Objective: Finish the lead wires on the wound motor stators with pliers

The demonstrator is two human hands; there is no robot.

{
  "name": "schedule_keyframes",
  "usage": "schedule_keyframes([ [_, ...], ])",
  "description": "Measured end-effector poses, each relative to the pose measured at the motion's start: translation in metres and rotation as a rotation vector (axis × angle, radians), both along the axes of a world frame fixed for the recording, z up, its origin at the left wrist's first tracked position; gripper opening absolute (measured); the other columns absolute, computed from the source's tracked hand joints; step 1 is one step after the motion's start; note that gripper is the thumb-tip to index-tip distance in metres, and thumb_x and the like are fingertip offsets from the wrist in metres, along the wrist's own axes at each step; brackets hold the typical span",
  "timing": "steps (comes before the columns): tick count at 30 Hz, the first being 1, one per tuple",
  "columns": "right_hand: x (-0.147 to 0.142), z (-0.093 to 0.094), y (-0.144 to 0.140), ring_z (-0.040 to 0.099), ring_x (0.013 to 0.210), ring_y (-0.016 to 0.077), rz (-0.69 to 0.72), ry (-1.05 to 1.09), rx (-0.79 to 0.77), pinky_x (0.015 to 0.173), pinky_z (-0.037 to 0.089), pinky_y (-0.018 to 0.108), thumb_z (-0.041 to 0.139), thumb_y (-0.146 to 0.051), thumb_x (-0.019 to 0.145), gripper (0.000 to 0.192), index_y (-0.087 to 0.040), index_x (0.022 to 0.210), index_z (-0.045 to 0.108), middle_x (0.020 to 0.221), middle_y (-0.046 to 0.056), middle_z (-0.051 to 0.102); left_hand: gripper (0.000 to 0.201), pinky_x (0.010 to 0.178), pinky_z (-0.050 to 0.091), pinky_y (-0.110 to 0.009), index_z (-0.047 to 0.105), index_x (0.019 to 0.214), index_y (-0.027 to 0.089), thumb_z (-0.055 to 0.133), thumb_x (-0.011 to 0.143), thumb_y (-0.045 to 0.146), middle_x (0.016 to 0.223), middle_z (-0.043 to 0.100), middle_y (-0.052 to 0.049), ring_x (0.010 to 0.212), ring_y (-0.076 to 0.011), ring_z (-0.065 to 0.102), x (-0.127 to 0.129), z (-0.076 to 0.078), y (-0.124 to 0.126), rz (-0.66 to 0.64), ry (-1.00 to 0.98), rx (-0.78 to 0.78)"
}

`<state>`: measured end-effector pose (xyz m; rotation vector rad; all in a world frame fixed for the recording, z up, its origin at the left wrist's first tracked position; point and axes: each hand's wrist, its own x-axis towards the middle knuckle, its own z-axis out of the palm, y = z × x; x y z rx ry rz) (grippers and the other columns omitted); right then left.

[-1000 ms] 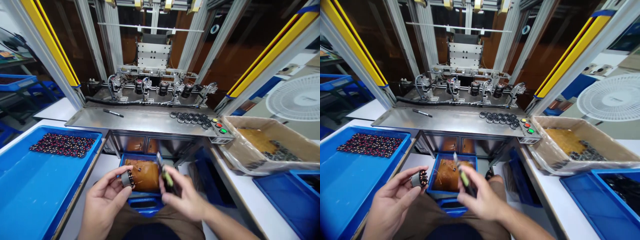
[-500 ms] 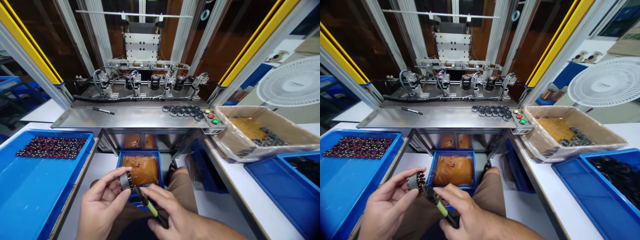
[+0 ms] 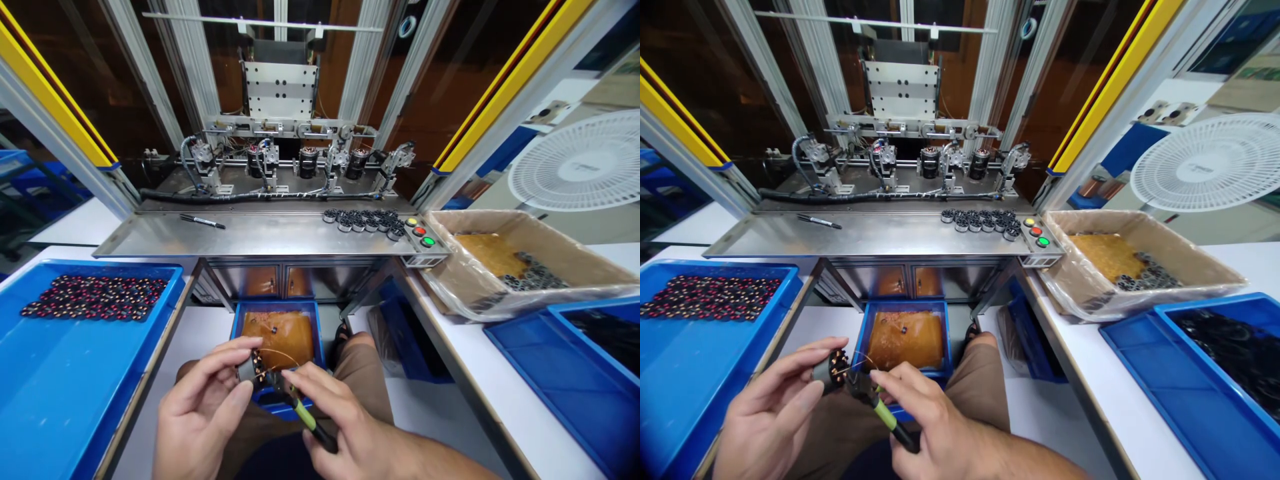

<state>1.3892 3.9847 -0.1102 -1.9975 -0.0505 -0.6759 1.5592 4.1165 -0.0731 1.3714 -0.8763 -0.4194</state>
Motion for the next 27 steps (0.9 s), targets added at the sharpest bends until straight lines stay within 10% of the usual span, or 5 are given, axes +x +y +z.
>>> schedule_keyframes([
  [27,0.006,-0.005,0.000,0.055,0.090,0.0199,0.046,-0.059,0.055,0.076,0.052,0.033,0.051,-0.007,0.063,0.096,-0.023,0.154,0.028,0.104,0.009,0.053,0.034,0.092,0.056,-0.022,0.071,0.102,0.029,0.067,0.078,0.005,0.112,0.075,0.002,0.103,-0.0148,0.070,-0.014,0.008,0.003,0.093,-0.367,-0.001],
])
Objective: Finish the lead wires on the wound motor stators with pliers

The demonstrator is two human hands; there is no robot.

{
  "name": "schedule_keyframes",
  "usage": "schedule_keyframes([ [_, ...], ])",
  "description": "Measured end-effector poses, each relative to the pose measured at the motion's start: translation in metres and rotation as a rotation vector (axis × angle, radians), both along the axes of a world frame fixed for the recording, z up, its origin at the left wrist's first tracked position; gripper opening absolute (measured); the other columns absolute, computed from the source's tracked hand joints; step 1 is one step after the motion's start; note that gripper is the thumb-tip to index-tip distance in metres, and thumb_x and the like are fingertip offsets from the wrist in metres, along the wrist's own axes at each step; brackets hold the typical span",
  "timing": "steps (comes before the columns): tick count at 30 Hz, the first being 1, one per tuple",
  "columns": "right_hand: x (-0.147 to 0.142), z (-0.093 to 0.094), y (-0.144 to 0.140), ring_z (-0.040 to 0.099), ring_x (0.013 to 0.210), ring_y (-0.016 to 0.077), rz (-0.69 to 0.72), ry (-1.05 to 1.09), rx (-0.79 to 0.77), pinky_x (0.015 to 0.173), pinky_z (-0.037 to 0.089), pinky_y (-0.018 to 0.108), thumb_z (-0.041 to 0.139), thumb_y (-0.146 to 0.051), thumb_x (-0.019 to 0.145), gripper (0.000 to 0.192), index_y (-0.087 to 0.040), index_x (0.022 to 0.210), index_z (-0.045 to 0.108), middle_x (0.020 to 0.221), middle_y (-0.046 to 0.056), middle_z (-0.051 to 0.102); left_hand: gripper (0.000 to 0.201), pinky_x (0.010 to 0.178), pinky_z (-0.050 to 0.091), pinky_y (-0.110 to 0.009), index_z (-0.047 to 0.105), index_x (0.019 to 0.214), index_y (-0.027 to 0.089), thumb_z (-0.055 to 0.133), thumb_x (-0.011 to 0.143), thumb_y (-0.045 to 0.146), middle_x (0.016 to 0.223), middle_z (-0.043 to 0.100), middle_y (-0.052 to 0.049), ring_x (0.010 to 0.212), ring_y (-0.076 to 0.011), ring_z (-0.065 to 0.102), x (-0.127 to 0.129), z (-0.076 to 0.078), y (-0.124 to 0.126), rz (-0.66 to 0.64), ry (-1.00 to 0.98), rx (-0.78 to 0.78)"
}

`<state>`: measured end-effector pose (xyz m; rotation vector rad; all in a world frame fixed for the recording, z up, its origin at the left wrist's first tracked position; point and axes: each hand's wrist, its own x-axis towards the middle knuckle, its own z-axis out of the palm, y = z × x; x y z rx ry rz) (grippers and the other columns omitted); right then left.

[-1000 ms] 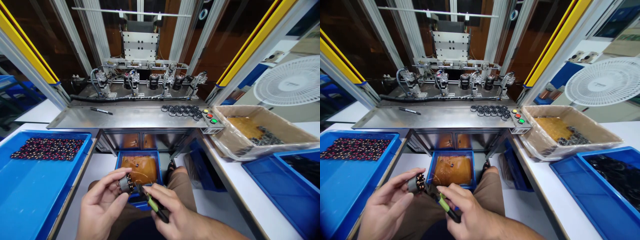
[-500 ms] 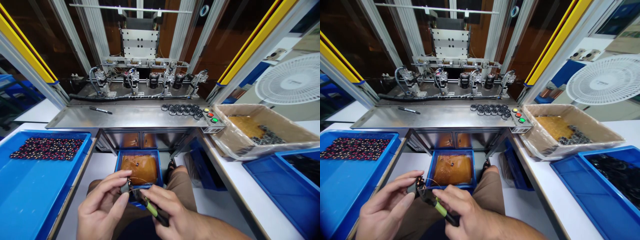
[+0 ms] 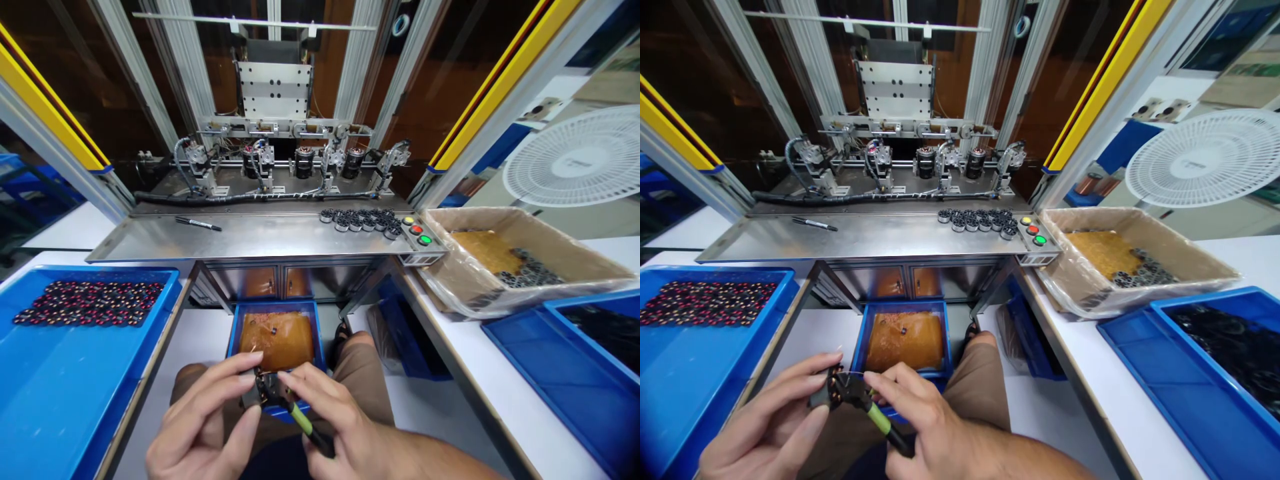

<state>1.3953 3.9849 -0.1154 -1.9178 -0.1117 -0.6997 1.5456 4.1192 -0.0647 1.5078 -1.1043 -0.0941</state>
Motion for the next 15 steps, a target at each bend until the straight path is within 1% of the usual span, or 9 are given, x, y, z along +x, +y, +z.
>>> schedule_keyframes([
  [2,0.000,0.000,0.000,0.055,0.088,0.0195,-0.009,-0.012,-0.010,0.073,0.052,0.032,0.051,-0.007,0.063,0.095,-0.023,0.153,0.029,0.102,0.009,0.054,0.035,0.091,0.058,-0.025,0.070,0.103,0.029,0.067,0.077,0.004,0.112,0.075,0.001,0.103,-0.0165,0.071,0.001,0.001,0.000,-0.023,-0.019,0.008],
  [6,-0.002,0.002,0.002,0.055,0.075,0.0179,-0.070,-0.026,-0.063,0.065,0.049,0.028,0.048,-0.006,0.063,0.090,-0.021,0.151,0.034,0.090,0.006,0.057,0.035,0.087,0.060,-0.028,0.070,0.103,0.027,0.066,0.078,0.004,0.110,0.075,-0.002,0.102,-0.0191,0.072,0.001,0.002,0.000,-0.049,-0.030,0.010],
  [9,-0.007,0.008,0.003,0.059,0.076,0.0186,-0.140,0.036,-0.077,0.066,0.051,0.028,0.048,-0.005,0.065,0.083,-0.019,0.146,0.041,0.089,0.007,0.062,0.032,0.090,0.060,-0.030,0.068,0.104,0.027,0.065,0.080,0.006,0.117,0.072,-0.003,0.106,-0.0208,0.071,0.006,0.001,0.001,-0.061,-0.083,0.013],
  [11,-0.011,0.015,0.002,0.061,0.078,0.0189,-0.179,0.117,-0.069,0.069,0.053,0.028,0.049,-0.006,0.069,0.073,-0.017,0.141,0.047,0.091,0.008,0.064,0.037,0.091,0.060,-0.031,0.066,0.107,0.027,0.066,0.079,0.004,0.129,0.065,-0.005,0.108,-0.0207,0.069,0.014,-0.001,0.003,-0.112,-0.211,0.022],
  [12,-0.013,0.019,0.001,0.061,0.080,0.0190,-0.190,0.152,-0.063,0.071,0.054,0.029,0.049,-0.006,0.071,0.069,-0.016,0.139,0.048,0.091,0.009,0.065,0.043,0.091,0.060,-0.030,0.064,0.112,0.027,0.067,0.077,0.003,0.135,0.060,-0.006,0.109,-0.0203,0.069,0.019,-0.002,0.004,-0.141,-0.291,0.030],
  [13,-0.015,0.022,0.000,0.062,0.081,0.0191,-0.192,0.188,-0.058,0.073,0.054,0.029,0.049,-0.007,0.072,0.067,-0.015,0.139,0.049,0.092,0.009,0.065,0.050,0.091,0.060,-0.028,0.061,0.118,0.027,0.069,0.075,0.002,0.137,0.057,-0.007,0.111,-0.0198,0.068,0.024,-0.003,0.004,-0.153,-0.363,0.040],
  [15,-0.021,0.028,-0.004,0.063,0.083,0.0194,-0.173,0.238,-0.046,0.075,0.055,0.030,0.050,-0.008,0.072,0.069,-0.015,0.141,0.048,0.094,0.010,0.066,0.062,0.093,0.058,-0.025,0.054,0.128,0.026,0.074,0.073,0.004,0.134,0.057,-0.008,0.114,-0.0186,0.066,0.031,-0.004,0.006,-0.137,-0.487,0.065],
])
